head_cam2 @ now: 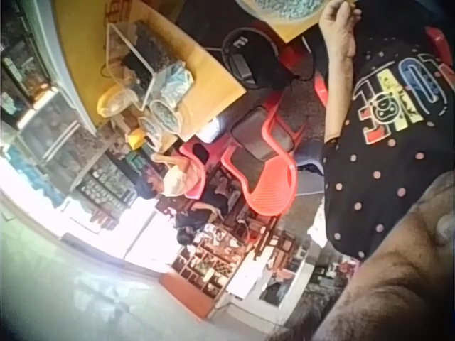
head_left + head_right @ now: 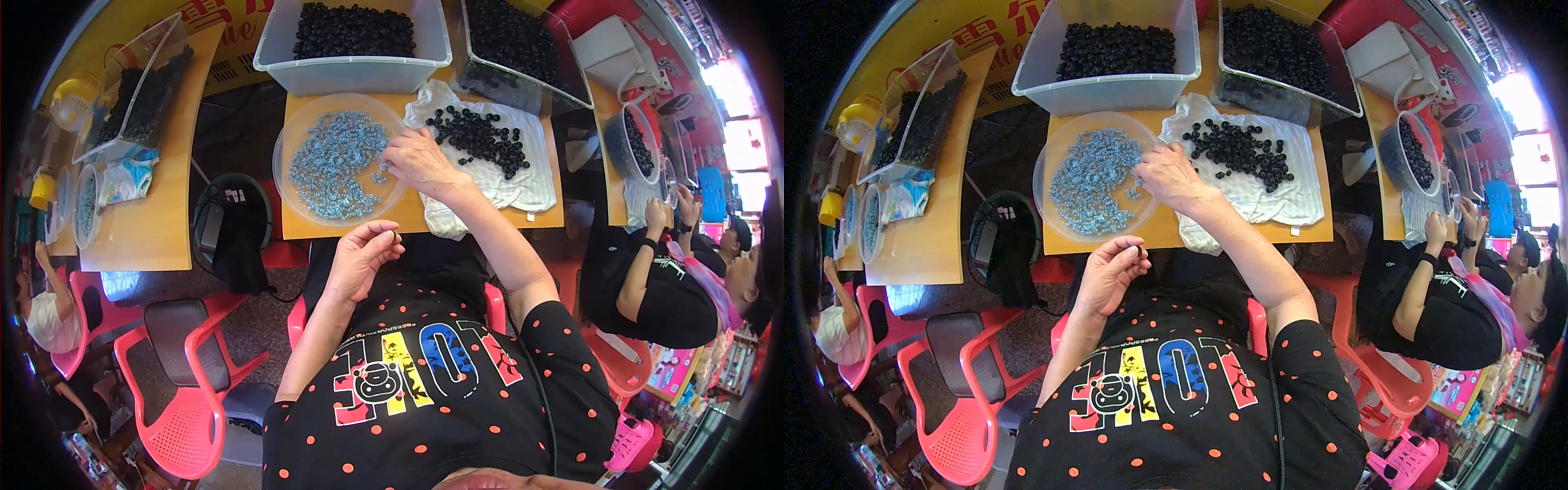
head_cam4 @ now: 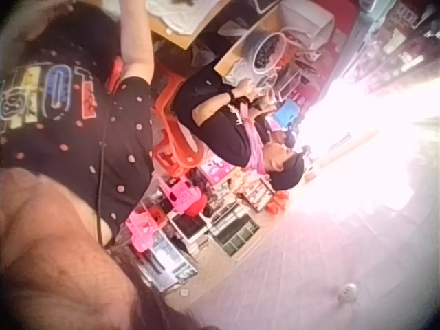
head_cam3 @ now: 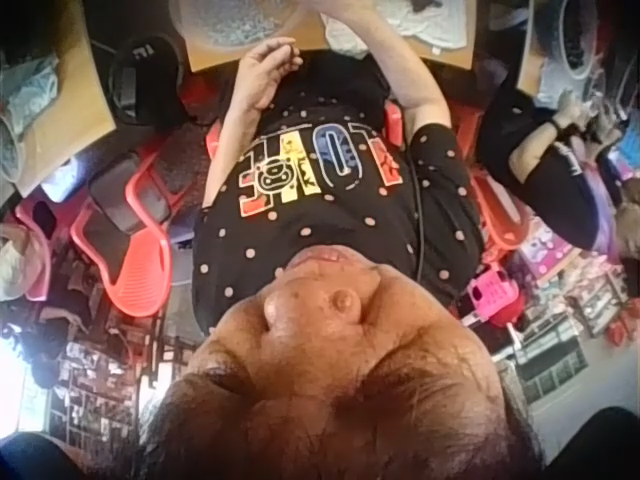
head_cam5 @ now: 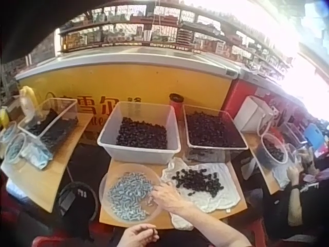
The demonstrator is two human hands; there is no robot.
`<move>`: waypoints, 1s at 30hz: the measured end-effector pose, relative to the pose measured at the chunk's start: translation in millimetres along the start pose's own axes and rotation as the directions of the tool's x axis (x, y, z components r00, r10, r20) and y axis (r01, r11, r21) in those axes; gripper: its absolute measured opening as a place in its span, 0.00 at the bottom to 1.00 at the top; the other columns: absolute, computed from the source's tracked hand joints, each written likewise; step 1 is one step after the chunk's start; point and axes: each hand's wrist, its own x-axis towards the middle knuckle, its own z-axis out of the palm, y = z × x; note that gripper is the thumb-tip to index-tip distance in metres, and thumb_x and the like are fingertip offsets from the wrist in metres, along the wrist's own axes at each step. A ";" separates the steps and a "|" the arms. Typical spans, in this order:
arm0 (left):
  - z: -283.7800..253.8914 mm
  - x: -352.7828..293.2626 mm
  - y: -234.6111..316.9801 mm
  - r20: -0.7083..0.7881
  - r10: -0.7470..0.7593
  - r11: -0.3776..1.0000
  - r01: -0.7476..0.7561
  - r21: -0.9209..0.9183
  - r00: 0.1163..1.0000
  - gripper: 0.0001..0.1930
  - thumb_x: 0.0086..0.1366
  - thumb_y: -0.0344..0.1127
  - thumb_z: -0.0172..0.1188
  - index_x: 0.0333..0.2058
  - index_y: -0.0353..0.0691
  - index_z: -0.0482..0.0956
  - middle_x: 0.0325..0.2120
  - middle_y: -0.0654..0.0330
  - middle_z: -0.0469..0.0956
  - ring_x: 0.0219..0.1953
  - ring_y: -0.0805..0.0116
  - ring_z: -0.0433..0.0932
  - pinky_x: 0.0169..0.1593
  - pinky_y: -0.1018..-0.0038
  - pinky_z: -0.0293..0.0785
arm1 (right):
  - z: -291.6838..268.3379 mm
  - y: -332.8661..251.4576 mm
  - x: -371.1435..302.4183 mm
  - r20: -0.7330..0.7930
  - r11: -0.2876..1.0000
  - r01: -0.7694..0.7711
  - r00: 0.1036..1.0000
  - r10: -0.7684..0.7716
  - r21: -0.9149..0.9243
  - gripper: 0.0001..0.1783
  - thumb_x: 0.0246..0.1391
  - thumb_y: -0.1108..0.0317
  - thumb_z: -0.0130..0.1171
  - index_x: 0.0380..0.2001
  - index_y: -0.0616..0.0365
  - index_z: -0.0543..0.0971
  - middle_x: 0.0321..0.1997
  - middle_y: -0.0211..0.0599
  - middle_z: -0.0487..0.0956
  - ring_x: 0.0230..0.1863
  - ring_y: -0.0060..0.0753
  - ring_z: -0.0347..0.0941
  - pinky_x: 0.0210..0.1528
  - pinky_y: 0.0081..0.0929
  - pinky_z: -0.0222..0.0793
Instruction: The person assembles small components by picking up black beads and small inserts by hand and pressing the inserts into the beads one at a time.
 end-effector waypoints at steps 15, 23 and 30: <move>38.0 26.4 -8.6 -0.009 0.204 0.941 -0.193 0.278 0.979 0.11 0.62 0.26 0.59 0.43 0.32 0.77 0.31 0.60 0.79 0.32 0.75 0.77 0.39 0.81 0.74 | -54.8 -10.2 -73.4 0.342 0.103 -0.419 0.841 0.419 0.902 0.11 0.52 0.72 0.61 0.39 0.65 0.80 0.33 0.34 0.81 0.35 0.20 0.76 0.39 0.18 0.71; 70.4 49.6 -21.6 0.024 0.279 0.849 -0.259 0.461 0.960 0.10 0.61 0.27 0.60 0.41 0.31 0.80 0.30 0.63 0.78 0.30 0.79 0.76 0.35 0.83 0.73 | -58.2 -7.4 -120.2 0.340 -0.091 -0.335 0.834 0.434 0.938 0.12 0.52 0.73 0.62 0.41 0.65 0.77 0.37 0.36 0.80 0.39 0.21 0.76 0.44 0.19 0.71; 71.0 60.0 -32.6 0.112 0.303 0.761 -0.311 0.569 0.946 0.09 0.60 0.27 0.61 0.39 0.31 0.80 0.31 0.62 0.76 0.28 0.78 0.76 0.35 0.83 0.73 | -52.7 -4.6 -137.2 0.274 0.015 -0.328 0.811 0.517 0.944 0.13 0.50 0.72 0.63 0.40 0.63 0.78 0.36 0.32 0.81 0.37 0.18 0.75 0.40 0.18 0.71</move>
